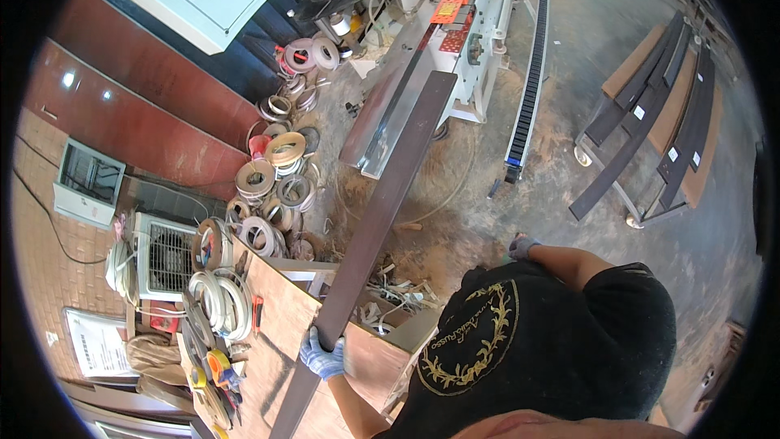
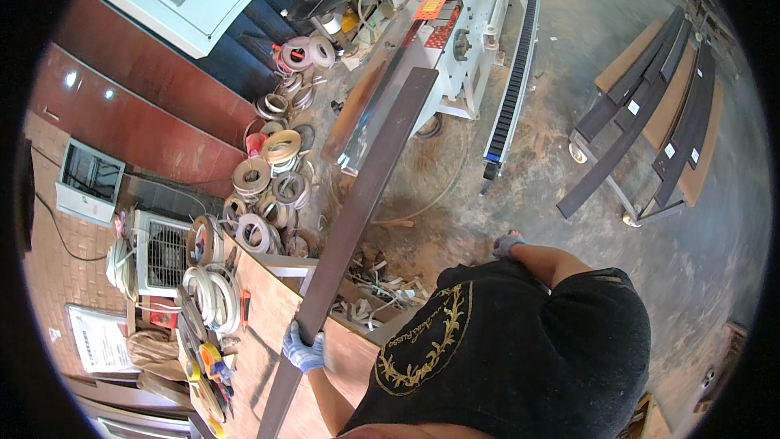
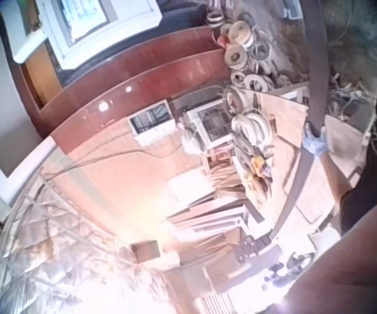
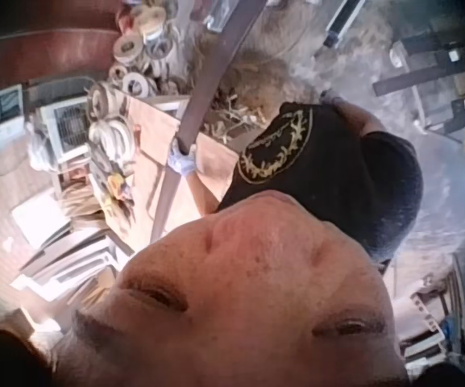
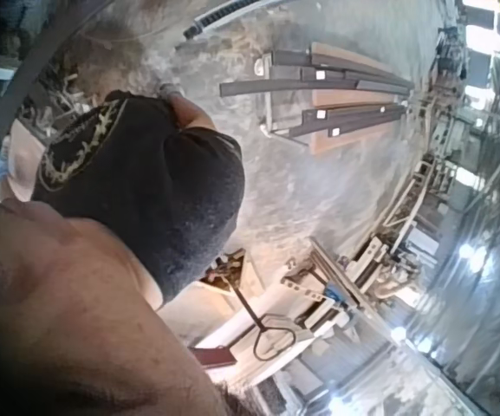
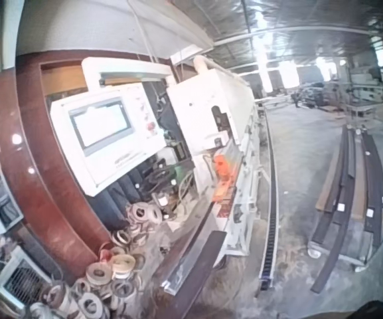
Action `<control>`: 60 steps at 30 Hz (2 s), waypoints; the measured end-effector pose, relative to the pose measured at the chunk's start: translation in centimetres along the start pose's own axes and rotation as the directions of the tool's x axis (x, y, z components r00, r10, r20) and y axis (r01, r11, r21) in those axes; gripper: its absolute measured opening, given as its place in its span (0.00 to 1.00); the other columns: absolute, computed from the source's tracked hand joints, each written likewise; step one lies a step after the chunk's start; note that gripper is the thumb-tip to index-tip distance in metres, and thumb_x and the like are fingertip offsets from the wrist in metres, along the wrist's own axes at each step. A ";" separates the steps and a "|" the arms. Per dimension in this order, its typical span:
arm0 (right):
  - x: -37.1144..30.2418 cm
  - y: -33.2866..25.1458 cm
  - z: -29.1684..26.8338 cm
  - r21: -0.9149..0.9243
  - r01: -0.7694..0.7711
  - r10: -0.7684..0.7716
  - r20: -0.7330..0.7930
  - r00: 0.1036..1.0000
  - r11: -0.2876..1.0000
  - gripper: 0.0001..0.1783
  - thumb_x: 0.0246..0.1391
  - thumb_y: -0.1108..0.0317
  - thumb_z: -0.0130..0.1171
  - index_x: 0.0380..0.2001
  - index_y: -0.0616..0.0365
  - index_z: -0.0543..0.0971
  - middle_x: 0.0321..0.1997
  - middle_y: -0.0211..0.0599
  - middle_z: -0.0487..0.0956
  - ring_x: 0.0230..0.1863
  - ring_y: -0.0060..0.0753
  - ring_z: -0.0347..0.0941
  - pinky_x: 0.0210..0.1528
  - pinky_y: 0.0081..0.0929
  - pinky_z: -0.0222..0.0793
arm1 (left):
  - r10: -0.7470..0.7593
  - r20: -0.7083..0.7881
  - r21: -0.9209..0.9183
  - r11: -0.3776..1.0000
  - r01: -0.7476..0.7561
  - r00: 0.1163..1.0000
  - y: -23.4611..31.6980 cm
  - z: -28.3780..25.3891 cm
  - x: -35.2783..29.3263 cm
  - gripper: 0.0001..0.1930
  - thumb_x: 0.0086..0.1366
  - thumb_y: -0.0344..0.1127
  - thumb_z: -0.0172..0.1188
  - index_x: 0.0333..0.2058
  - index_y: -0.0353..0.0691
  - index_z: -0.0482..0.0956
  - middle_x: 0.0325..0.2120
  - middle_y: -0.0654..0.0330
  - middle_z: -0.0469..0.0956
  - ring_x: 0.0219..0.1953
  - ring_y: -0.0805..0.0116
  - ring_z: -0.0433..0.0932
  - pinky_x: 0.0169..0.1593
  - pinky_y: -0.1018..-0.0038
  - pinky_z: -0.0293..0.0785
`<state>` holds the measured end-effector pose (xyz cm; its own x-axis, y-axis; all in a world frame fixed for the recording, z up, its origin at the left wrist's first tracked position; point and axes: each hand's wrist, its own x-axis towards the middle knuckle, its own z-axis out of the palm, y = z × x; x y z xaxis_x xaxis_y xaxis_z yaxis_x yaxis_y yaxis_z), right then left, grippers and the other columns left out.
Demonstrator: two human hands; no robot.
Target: The person repeatedly picks up long dark wooden planks, places them on a conveyor belt sander, and pushes them through the machine. After each pass, the person removes the plank and stacks it with others on a nearby table.
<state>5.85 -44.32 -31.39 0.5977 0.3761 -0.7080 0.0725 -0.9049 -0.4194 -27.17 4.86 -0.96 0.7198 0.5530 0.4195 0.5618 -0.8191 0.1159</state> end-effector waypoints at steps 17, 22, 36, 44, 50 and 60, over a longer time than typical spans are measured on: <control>4.0 4.6 4.8 -0.033 -0.055 0.042 -0.297 0.954 0.998 0.37 0.37 0.45 0.63 0.52 0.48 0.72 0.54 0.53 0.67 0.57 0.53 0.60 0.60 0.43 0.55 | -0.125 0.180 0.023 0.992 0.123 0.976 17.5 6.6 14.5 0.41 0.41 0.68 0.65 0.54 0.56 0.73 0.52 0.51 0.69 0.56 0.52 0.65 0.60 0.56 0.59; 2.2 3.8 3.8 0.114 -0.032 0.039 -0.058 0.998 0.993 0.43 0.34 0.45 0.64 0.54 0.59 0.69 0.54 0.55 0.65 0.58 0.54 0.58 0.60 0.39 0.56 | -0.199 0.277 0.077 0.980 0.185 0.940 22.8 8.6 18.7 0.41 0.43 0.69 0.64 0.57 0.62 0.71 0.55 0.57 0.67 0.59 0.56 0.62 0.62 0.59 0.55; -7.2 -12.2 -10.6 0.197 0.481 -0.413 -0.304 0.858 0.854 0.27 0.51 0.45 0.56 0.45 0.55 0.79 0.44 0.47 0.80 0.47 0.44 0.76 0.49 0.35 0.69 | -0.057 0.287 -0.033 0.997 0.069 0.956 23.6 10.5 19.4 0.40 0.47 0.65 0.64 0.59 0.59 0.67 0.59 0.58 0.64 0.62 0.57 0.59 0.65 0.58 0.50; -7.6 -29.1 -25.4 -0.162 0.452 -0.456 -0.578 0.677 0.877 0.38 0.52 0.48 0.55 0.62 0.56 0.62 0.64 0.47 0.64 0.64 0.51 0.59 0.64 0.44 0.56 | -0.061 0.304 -0.035 0.997 0.075 0.951 17.1 7.5 16.7 0.43 0.44 0.63 0.66 0.59 0.57 0.67 0.56 0.54 0.68 0.61 0.54 0.62 0.65 0.55 0.50; -3.5 -35.3 -27.5 -0.288 0.317 -0.421 -0.461 0.782 0.904 0.54 0.48 0.33 0.52 0.68 0.57 0.49 0.72 0.51 0.49 0.72 0.52 0.43 0.69 0.53 0.38 | -0.090 0.258 -0.021 0.995 0.098 0.962 12.7 6.8 14.5 0.44 0.41 0.63 0.69 0.58 0.52 0.68 0.55 0.53 0.68 0.59 0.52 0.63 0.64 0.58 0.54; -3.7 -35.3 -27.0 -0.418 0.225 -0.399 -0.394 0.828 0.880 0.57 0.47 0.31 0.52 0.69 0.53 0.44 0.73 0.49 0.44 0.74 0.50 0.37 0.70 0.54 0.32 | -0.080 0.172 0.021 0.997 0.077 0.982 12.7 6.9 13.7 0.43 0.39 0.60 0.71 0.55 0.50 0.71 0.52 0.53 0.72 0.54 0.51 0.68 0.60 0.59 0.60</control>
<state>22.61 -19.17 1.37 0.7805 0.5940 -0.1949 0.5324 -0.7949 -0.2909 -7.36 3.03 0.00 0.7322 0.6345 0.2477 0.6241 -0.7706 0.1291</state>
